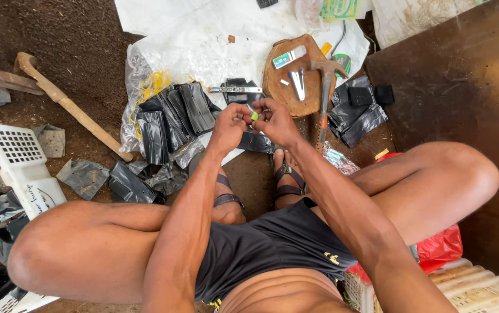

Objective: The person sits cross-legged and uses a small green tool to manipulate black plastic-wrapped items, then handles small metal tubes and cylindrical parts, assembling them by hand. The person places the assembled parts onto a wooden board.

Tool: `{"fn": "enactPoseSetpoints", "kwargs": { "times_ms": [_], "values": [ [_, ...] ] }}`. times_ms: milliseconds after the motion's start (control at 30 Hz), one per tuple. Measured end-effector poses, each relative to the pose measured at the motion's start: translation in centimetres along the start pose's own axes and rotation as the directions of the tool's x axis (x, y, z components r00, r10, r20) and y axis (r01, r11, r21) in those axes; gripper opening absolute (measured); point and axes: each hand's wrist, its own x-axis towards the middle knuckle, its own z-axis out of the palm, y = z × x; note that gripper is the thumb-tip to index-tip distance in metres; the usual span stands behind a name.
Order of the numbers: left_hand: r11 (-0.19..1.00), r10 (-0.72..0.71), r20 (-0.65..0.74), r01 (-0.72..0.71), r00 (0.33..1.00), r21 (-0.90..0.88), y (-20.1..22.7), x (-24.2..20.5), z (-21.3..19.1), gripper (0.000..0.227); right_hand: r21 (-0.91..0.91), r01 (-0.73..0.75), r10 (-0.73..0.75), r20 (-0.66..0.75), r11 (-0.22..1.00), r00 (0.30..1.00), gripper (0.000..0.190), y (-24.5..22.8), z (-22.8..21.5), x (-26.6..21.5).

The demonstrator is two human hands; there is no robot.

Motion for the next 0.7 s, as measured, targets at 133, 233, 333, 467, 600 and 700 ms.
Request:
{"fn": "enactPoseSetpoints", "kwargs": {
  "times_ms": [133, 233, 333, 467, 600, 700],
  "values": [
    [0.993, 0.107, -0.037, -0.105, 0.994, 0.051, -1.1, -1.5, 0.7, 0.032, -0.444, 0.232, -0.265, -0.013, 0.865, 0.964, 0.024, 1.1, 0.3, -0.7],
    [0.997, 0.076, -0.112, -0.072, 0.991, 0.04, -0.5, -1.8, 1.6, 0.048, -0.495, 0.179, -0.322, -0.219, 0.85, 0.921, 0.016, 0.8, 0.8, -0.7],
    [0.955, 0.12, -0.108, -0.084, 0.987, 0.285, 0.7, -2.6, 2.1, 0.037, -0.129, -0.013, -0.026, -0.301, 0.992, 0.953, 0.022, -0.4, 1.8, -1.0],
    [0.994, 0.101, -0.066, -0.098, 0.993, 0.052, 2.4, -2.2, 1.9, 0.021, -0.243, 0.109, -0.16, -0.199, 0.964, 0.967, 0.027, -2.7, 0.6, -1.3],
    [0.993, 0.094, -0.026, -0.092, 0.995, 0.078, 4.5, -1.6, 1.4, 0.021, -0.236, 0.285, -0.301, -0.033, 0.929, 0.953, 0.035, -4.8, -2.0, -1.3],
    [0.983, 0.124, 0.027, -0.127, 0.992, 0.129, 5.8, -1.4, 1.7, 0.02, -0.105, 0.218, -0.218, 0.014, 0.97, 0.976, 0.023, -5.5, -2.3, -0.9]
  ]
}}
